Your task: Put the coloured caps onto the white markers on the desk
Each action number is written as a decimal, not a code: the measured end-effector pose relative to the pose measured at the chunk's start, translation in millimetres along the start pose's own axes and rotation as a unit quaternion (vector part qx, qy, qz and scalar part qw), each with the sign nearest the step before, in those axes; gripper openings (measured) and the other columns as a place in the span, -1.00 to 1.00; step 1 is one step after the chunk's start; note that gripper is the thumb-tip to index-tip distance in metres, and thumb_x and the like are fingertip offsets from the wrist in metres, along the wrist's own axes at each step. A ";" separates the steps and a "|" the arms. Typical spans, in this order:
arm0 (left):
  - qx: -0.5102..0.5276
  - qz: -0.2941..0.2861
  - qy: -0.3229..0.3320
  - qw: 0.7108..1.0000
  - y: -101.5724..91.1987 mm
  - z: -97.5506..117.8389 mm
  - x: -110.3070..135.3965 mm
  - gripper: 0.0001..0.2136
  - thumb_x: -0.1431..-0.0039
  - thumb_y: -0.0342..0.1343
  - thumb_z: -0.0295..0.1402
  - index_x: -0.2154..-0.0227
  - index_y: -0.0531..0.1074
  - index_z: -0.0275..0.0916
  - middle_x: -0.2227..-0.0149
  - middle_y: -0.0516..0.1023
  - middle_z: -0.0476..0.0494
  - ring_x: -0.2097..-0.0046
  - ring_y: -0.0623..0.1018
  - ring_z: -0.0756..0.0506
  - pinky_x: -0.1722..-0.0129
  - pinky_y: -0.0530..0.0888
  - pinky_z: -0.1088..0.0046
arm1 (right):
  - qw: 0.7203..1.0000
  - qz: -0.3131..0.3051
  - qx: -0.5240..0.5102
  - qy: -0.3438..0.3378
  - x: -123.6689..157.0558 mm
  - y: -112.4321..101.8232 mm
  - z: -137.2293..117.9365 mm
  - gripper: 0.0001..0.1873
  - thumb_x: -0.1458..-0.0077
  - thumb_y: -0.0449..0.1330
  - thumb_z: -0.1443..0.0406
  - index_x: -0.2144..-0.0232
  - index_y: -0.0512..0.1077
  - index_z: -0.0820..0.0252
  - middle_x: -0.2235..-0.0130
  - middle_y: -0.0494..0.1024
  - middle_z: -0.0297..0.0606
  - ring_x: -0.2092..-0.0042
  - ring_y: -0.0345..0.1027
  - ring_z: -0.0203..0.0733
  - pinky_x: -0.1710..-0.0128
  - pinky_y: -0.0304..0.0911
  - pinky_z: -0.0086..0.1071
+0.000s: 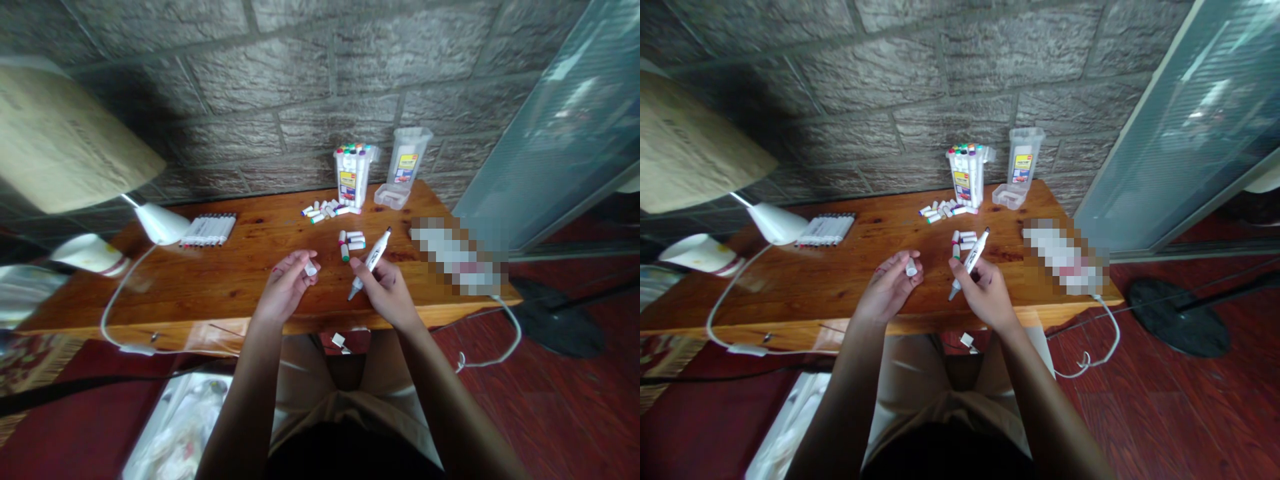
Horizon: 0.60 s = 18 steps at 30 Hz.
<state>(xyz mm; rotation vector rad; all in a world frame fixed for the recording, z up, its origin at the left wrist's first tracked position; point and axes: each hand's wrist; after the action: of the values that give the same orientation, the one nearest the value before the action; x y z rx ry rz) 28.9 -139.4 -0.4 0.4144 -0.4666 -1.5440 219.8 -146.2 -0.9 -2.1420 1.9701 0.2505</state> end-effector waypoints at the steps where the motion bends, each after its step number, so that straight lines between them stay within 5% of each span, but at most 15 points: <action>1: -0.001 0.001 0.000 1.000 -0.2 -0.3 0.1 -0.74 0.01 0.42 -0.24 0.34 0.58 -0.30 0.45 0.52 -0.07 0.41 0.46 0.07 0.46 0.36 0.62 | 1.000 0.001 0.002 0.000 -0.1 0.2 -0.2 -0.53 -0.18 0.21 0.00 0.58 0.26 0.17 0.57 0.25 -0.41 0.50 0.09 -0.35 0.49 0.06 -0.43; 18: 0.010 -0.020 0.010 1.000 0.7 1.7 1.7 -0.66 0.03 0.41 -0.13 0.45 0.49 -0.31 0.58 0.28 0.09 0.60 0.17 0.17 0.60 0.13 0.64 | 1.000 0.002 0.014 -0.003 -0.9 0.7 -0.4 -0.50 -0.17 0.21 -0.03 0.60 0.24 0.17 0.58 0.25 -0.40 0.50 0.11 -0.34 0.49 0.06 -0.43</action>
<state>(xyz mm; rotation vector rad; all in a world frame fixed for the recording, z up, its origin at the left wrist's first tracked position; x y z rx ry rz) 28.6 -141.1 1.4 0.4568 -0.4606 -1.5726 219.0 -145.4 -0.3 -2.1180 1.9631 0.2268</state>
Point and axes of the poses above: each hand's wrist, its own x-axis away from the middle knuckle, its own y-axis out of the palm, z = x × y
